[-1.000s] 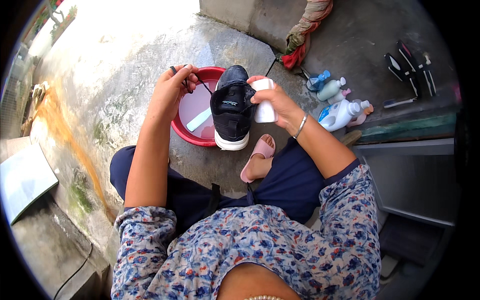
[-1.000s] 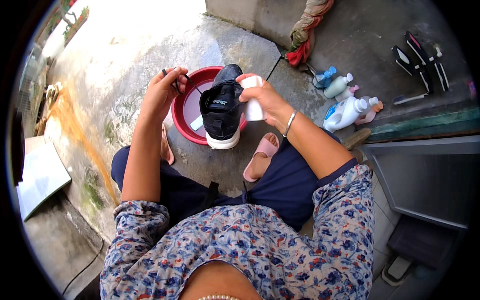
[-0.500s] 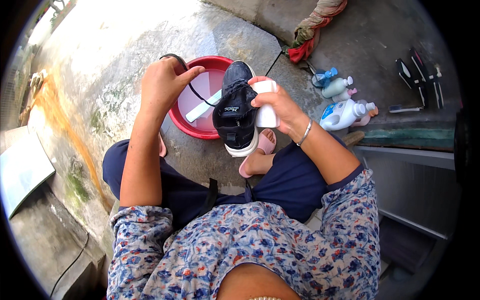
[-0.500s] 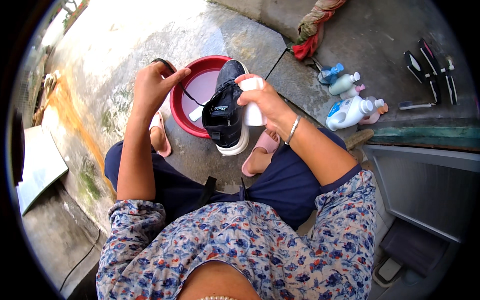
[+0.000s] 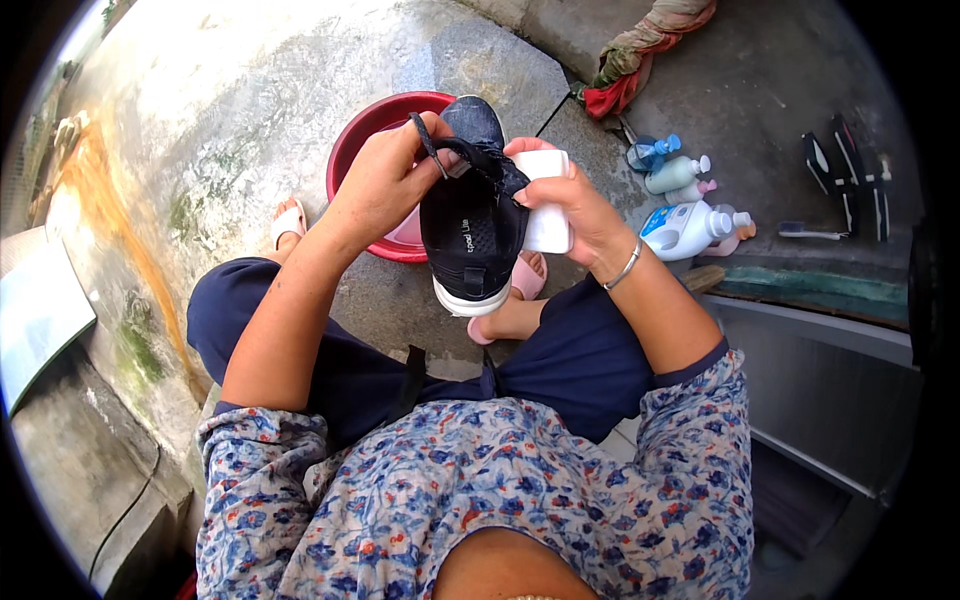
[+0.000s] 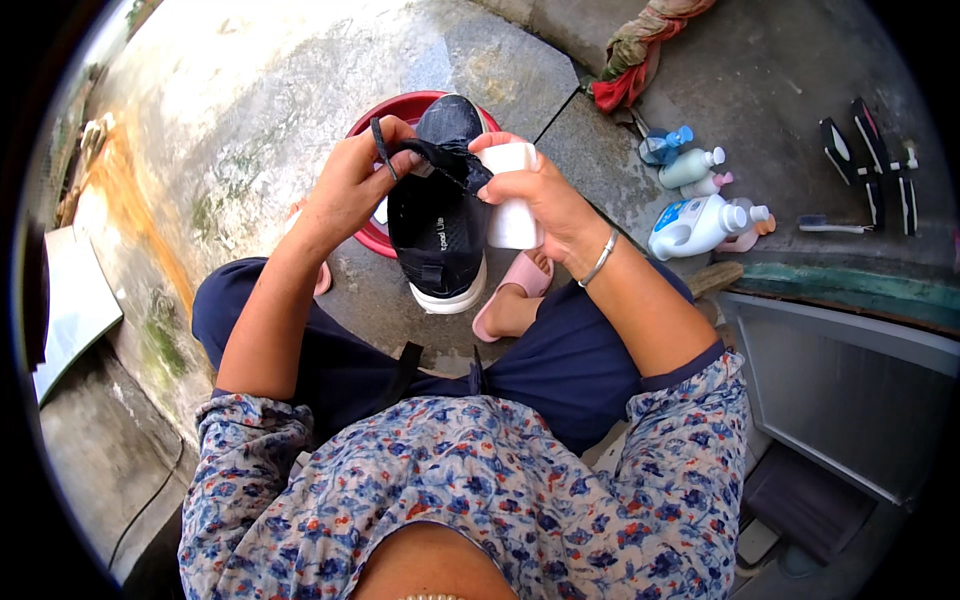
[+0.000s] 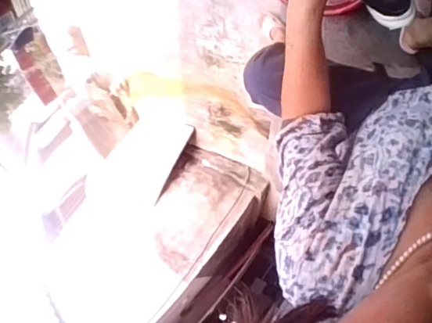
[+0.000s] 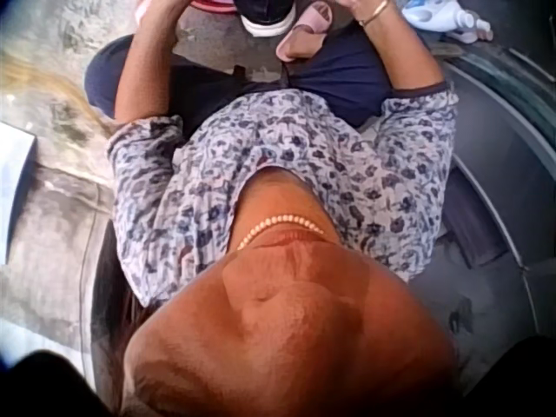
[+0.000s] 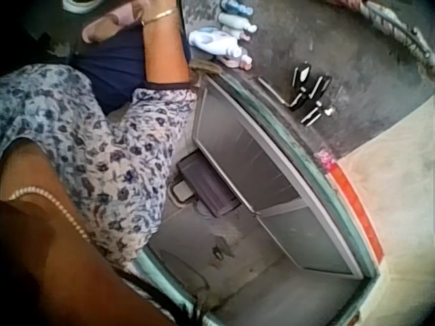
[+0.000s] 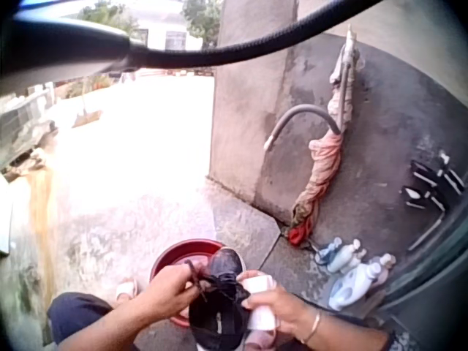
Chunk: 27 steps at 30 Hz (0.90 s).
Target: The person cleans a shoe using a brush and soapy water in a red basin, then applies a cleaning paste with a cloth to the white sole and upper, and finally brushes the shoe again to finish.
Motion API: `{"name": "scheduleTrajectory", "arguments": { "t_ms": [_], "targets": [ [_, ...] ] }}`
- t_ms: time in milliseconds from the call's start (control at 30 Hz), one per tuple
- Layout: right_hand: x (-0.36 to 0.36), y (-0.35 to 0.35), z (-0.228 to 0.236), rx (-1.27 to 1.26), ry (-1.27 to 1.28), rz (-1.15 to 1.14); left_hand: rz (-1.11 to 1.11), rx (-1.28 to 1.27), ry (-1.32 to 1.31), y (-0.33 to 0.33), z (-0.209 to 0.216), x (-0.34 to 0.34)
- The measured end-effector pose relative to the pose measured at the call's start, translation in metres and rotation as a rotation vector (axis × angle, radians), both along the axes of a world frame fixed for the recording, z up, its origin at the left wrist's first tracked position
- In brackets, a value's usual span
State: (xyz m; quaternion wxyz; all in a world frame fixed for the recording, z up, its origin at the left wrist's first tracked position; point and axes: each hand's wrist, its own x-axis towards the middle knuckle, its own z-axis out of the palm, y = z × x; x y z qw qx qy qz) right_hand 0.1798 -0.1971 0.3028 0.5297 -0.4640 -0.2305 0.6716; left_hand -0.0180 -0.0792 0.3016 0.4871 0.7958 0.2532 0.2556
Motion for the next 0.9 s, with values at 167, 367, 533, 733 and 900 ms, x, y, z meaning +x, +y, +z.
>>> {"name": "scheduleTrajectory", "arguments": {
  "t_ms": [167,367,533,733,900],
  "targets": [
    [-0.006,0.0,0.002,0.047,0.038,0.009,0.041,-0.398,-0.182,0.001,-0.005,0.002],
    [-0.008,0.003,0.009,0.086,-0.01,0.01,-0.068,-0.641,-0.253,0.007,0.003,-0.002],
    [-0.005,0.01,0.031,0.411,-0.292,-0.308,0.004,-0.423,-0.199,0.006,0.001,-0.004],
    [-0.046,0.002,0.04,0.461,-0.291,0.07,0.125,-0.186,-0.122,-0.005,-0.005,0.005],
    [-0.065,0.007,0.024,0.368,-0.871,0.077,0.282,-0.162,-0.213,-0.009,0.006,0.004]
  ]
}}
